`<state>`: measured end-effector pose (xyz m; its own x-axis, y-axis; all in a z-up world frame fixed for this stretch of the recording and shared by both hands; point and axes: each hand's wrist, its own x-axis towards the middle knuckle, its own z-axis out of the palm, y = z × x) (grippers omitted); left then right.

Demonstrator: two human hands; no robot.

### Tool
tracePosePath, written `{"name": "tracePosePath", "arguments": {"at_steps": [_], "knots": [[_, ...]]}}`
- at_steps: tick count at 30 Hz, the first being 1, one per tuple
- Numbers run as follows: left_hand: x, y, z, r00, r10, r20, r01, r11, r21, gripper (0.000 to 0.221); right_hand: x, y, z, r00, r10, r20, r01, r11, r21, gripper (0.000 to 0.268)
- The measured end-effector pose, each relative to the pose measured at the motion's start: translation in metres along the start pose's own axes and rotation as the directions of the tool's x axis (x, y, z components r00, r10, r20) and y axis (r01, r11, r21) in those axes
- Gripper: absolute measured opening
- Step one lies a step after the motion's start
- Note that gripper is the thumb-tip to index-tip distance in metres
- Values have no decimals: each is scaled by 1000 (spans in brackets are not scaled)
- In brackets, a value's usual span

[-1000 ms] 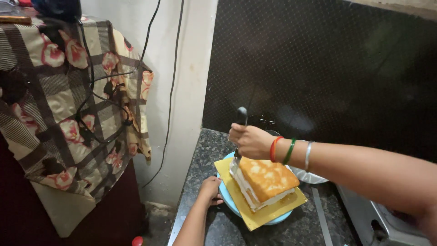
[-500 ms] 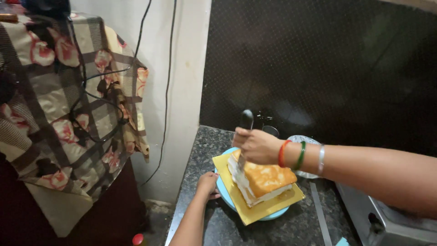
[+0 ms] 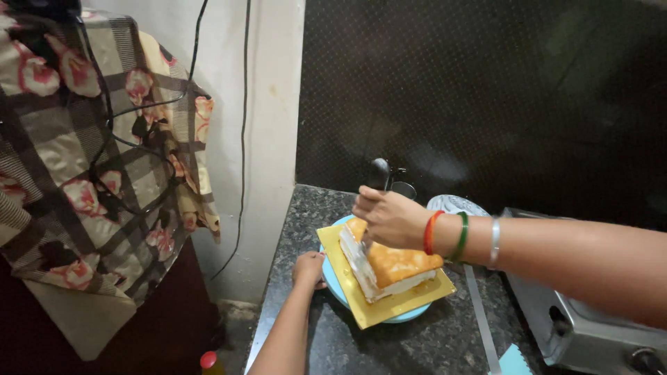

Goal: The person spreads white frosting from a bowl onto the top and sides of a square cake using a spatula, smoothing it across the surface.

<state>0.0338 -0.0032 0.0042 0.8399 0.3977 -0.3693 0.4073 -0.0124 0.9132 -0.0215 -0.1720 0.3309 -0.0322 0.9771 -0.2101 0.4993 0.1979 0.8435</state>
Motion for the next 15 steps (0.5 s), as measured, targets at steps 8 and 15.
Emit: {"name": "tracePosePath", "arguments": {"at_steps": [8, 15], "knots": [[-2, 13, -8, 996, -43, -79, 44, 999, 13, 34, -32, 20, -15, 958, -17, 286, -93, 926, 365, 17], [-10, 67, -17, 821, 325, -469, -275, 946, 173, 39, -151, 85, 53, 423, 404, 811, -906, 206, 370, 34]]}}
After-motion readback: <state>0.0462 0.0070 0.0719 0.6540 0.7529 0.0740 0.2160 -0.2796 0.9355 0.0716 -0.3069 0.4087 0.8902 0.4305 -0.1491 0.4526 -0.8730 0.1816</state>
